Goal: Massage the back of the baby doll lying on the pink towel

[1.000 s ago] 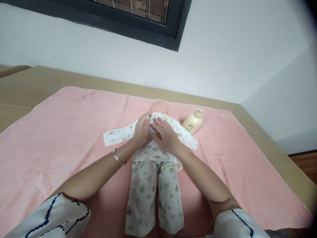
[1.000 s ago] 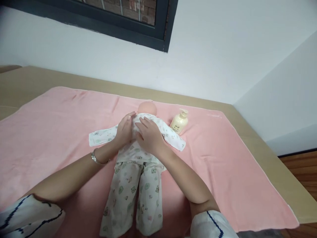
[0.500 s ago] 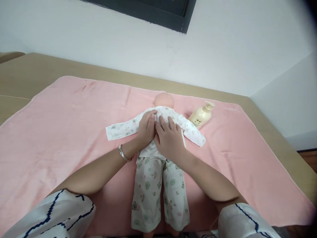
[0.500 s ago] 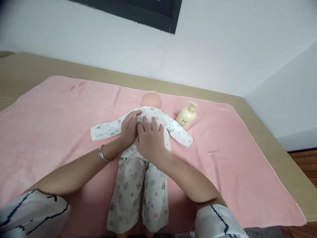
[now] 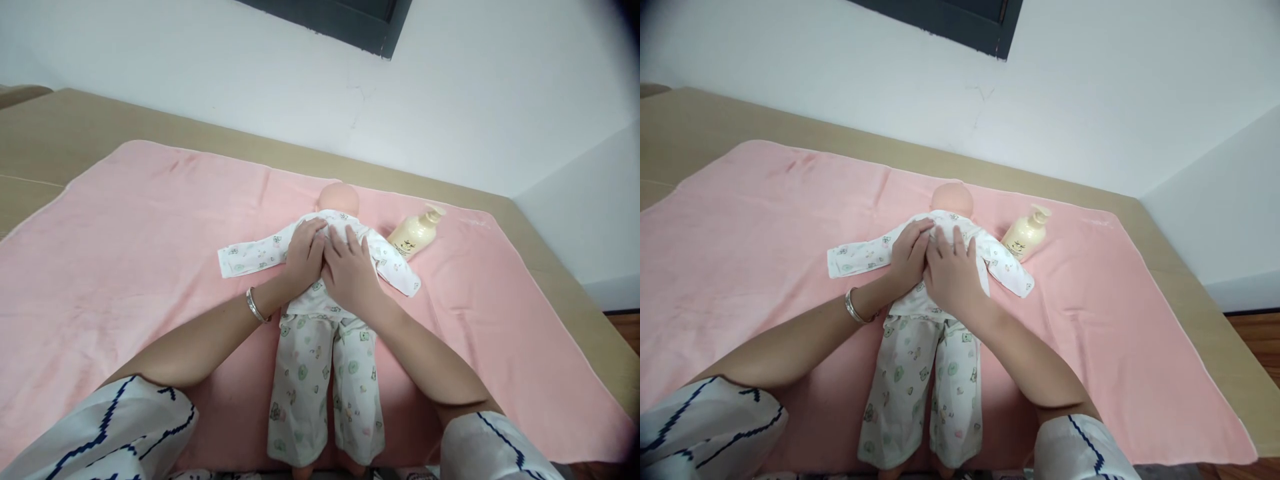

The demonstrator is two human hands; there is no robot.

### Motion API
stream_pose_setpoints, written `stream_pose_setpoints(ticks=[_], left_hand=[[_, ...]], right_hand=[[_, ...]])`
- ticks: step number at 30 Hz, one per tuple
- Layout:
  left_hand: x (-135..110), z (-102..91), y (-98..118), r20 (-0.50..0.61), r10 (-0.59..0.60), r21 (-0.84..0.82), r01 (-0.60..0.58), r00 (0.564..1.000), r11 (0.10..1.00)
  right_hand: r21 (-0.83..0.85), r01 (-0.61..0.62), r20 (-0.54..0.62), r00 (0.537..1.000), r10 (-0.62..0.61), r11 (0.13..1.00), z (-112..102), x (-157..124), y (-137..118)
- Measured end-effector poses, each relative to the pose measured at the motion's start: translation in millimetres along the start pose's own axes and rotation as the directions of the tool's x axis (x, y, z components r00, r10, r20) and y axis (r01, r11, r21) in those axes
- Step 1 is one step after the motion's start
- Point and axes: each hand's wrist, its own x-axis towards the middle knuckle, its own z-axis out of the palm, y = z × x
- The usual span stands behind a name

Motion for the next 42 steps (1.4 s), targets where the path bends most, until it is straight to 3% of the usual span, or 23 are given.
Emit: stream_pose_setpoints(ticks=[3,7,10,14,18,21,24,25,28,31,33,36,42], left_hand=[[0,0.3,-1,-0.009,0.01,0.01,-0.01,1.0,1.0],[-1,3.9,-4,-0.026,0.007,0.06,-0.006,1.0,0.998],[-1,5.8,-7,-0.023,-0.003,0.116,0.005,1.0,0.993],[-1,5.4,-9,0.002,-0.029,0.11,0.028,1.0,0.993],[0,5.4,-10,0.008,-0.034,0.095,0.033,0.999,0.995],[0,6.0,-10,0.011,-0.032,0.096,0.031,0.999,0.995],[-1,5.5,-9,-0.017,-0.024,0.062,0.024,1.0,0.998],[-1,5.0,-8,-0.028,-0.014,0.043,0.015,1.0,0.999],[-2,3.2,-7,-0.042,0.008,0.01,-0.008,0.999,1.0],[-2,2.7,-7,-0.038,0.005,0.022,-0.005,0.999,1.0],[-2,3.2,-7,-0.032,0.008,0.024,-0.008,0.999,1.0],[-1,4.3,-7,-0.022,0.003,0.022,-0.002,1.0,1.0],[1,5.0,-6,-0.018,-0.027,0.039,0.028,0.999,0.999]], right_hand=[[0.044,0.075,0.02,0.997,-0.076,0.996,0,7,13],[0.109,-0.067,-0.035,0.997,0.071,0.992,1,22,36],[0.053,-0.144,-0.039,0.988,0.146,0.988,2,13,20],[0.025,-0.05,-0.015,0.999,0.051,0.998,2,1,2],[0.148,0.027,0.015,0.999,-0.029,0.989,3,23,39],[0.18,-0.144,-0.045,0.987,0.155,0.973,6,33,60],[0.122,-0.254,-0.06,0.963,0.263,0.959,6,20,40],[0.093,-0.237,-0.068,0.967,0.244,0.967,6,14,29],[0.042,0.015,-0.013,1.0,-0.014,0.999,1,-1,3],[0.076,0.162,0.06,0.984,-0.167,0.984,-3,5,11],[0.128,0.149,0.064,0.985,-0.158,0.981,-3,15,29],[0.171,0.037,0.002,0.999,-0.037,0.985,1,25,49],[0.134,-0.001,-0.036,0.999,0.006,0.991,4,25,45]])
